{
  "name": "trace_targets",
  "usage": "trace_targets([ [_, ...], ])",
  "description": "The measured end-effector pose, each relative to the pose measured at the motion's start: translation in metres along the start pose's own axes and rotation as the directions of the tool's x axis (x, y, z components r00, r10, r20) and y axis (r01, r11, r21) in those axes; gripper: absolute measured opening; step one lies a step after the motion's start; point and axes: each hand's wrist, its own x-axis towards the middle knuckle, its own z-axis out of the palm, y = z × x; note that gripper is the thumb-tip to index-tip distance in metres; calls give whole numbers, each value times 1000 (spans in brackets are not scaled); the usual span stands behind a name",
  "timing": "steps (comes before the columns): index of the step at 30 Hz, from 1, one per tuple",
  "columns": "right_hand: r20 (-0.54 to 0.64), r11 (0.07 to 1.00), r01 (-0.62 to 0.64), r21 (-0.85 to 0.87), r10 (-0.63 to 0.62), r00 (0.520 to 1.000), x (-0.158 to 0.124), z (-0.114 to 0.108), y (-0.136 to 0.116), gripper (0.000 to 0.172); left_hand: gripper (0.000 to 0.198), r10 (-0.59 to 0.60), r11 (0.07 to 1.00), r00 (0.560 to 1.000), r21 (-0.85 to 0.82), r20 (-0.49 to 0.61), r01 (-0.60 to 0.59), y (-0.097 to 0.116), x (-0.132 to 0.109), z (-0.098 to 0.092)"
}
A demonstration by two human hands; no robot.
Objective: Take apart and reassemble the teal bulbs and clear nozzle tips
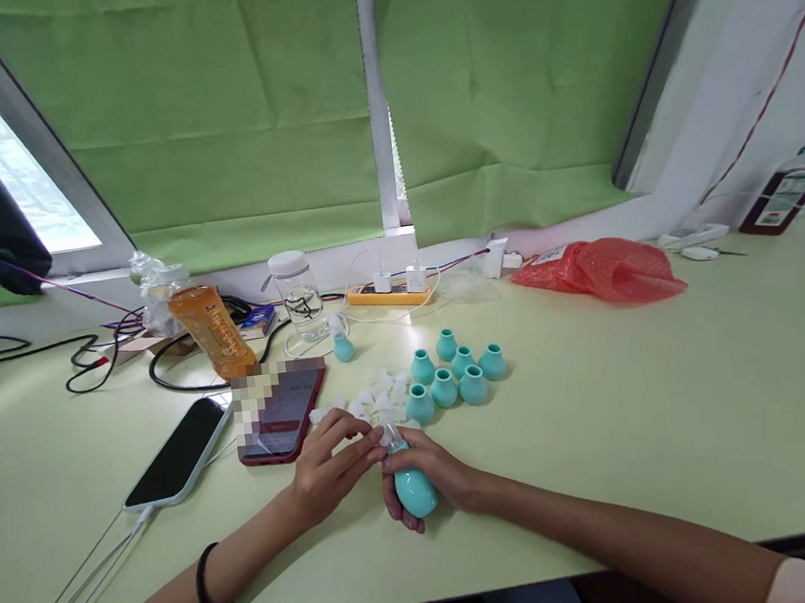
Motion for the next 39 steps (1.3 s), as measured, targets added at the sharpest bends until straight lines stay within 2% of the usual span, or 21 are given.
trace_targets([
  [7, -10, 1000, 28, 1, -28, 1000, -1, 0, -1, 22, 19, 29, 994, 999, 103, 35, -33, 0, 0, -1],
  [12, -43, 998, 57, -3, -57, 997, -1, -1, -1, 25, 24, 52, 983, 998, 172, 47, -59, -2, -7, 0],
  [19, -46, 999, 6, -46, -8, 999, -2, -1, -3, 33, 21, 86, 968, 988, 222, 128, -113, 0, -3, -7],
  [26, -74, 992, -33, -120, 24, 997, -4, 2, -7, 28, 16, 186, 893, 959, 370, 213, -256, 1, 2, -9],
  [28, -89, 989, -30, -142, 17, 996, -4, 3, -7, 26, 14, 103, 909, 970, 375, 221, -182, 2, 1, -6],
  [29, -98, 988, -16, -154, 1, 995, -4, 4, -7, 24, 13, 19, 933, 976, 348, 218, -96, 2, 1, -4],
  [31, -123, 982, 26, -185, -49, 991, -4, 5, -8, 21, 13, -206, 965, 952, 208, 224, 160, 5, 2, 0],
  [32, -141, 978, 48, -201, -77, 987, -4, 5, -9, 19, 14, -322, 947, 915, 92, 245, 308, 7, 3, 1],
  [34, -173, 970, 83, -228, -124, 977, -4, 5, -10, 17, 15, -488, 810, 812, -181, 320, 558, 9, 6, 0],
  [36, -196, 965, 115, -234, -163, 967, -4, 3, -10, 14, 16, -562, 615, 734, -401, 380, 679, 7, 11, -2],
  [37, -206, 964, 130, -232, -179, 962, -4, 3, -10, 13, 17, -586, 548, 712, -459, 386, 700, 5, 12, -4],
  [38, -218, 963, 144, -229, -195, 956, -4, 2, -10, 12, 18, -604, 524, 702, -475, 377, 706, 1, 14, -6],
  [39, -229, 961, 155, -227, -207, 951, -4, 1, -10, 11, 18, -615, 553, 707, -447, 351, 703, -3, 14, -8],
])
